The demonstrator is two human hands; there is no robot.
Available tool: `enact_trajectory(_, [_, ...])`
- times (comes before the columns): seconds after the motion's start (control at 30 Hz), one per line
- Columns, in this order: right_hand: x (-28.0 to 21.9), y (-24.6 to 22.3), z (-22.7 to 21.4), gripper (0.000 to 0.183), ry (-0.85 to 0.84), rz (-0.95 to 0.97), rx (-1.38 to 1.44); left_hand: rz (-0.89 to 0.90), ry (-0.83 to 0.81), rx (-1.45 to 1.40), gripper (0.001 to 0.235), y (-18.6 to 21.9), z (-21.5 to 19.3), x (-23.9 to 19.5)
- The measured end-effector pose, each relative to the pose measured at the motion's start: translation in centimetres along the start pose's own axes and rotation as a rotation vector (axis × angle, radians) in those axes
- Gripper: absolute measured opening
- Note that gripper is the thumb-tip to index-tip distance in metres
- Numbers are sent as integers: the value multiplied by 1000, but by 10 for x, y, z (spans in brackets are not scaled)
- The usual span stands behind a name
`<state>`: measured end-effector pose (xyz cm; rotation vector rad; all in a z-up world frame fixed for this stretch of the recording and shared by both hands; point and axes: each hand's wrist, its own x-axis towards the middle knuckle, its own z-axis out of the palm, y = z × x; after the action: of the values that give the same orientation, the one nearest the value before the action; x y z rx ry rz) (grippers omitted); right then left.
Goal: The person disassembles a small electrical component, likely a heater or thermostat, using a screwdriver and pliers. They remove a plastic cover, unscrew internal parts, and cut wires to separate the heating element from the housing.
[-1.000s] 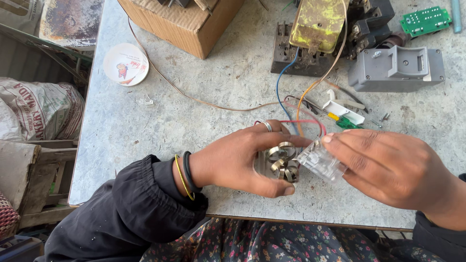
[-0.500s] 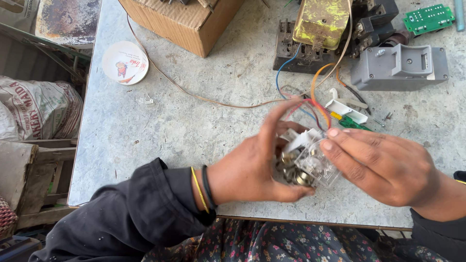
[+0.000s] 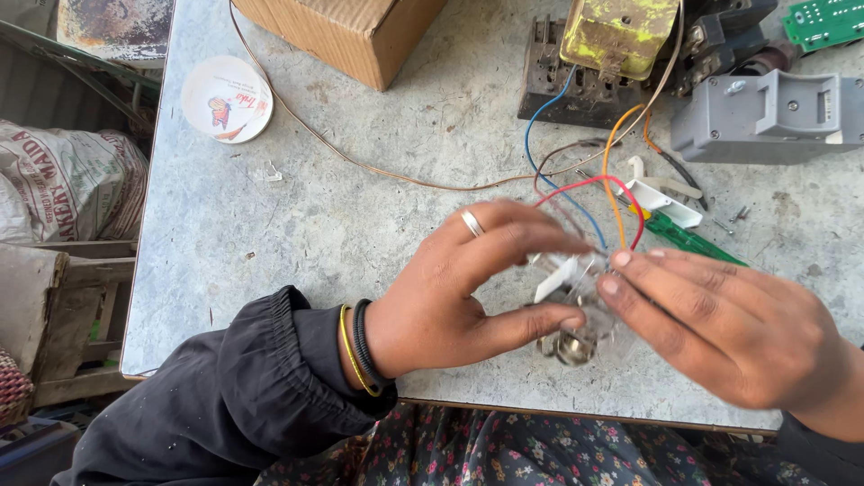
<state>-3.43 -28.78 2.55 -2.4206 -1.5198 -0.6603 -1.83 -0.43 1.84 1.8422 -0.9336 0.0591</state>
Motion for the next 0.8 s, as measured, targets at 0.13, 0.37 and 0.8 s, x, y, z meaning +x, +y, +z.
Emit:
enact_trajectory(0.13, [0, -3, -1, 34, -8, 32, 57, -28, -45, -45, 35, 0, 3, -2])
enact_trajectory(0.37, [1, -4, -7, 36, -36, 130, 113, 55, -133, -38, 32, -7, 8, -4])
enact_trajectory(0.8, [9, -3, -10, 35, -25, 58, 212, 418, -313, 275, 37, -16, -12, -2])
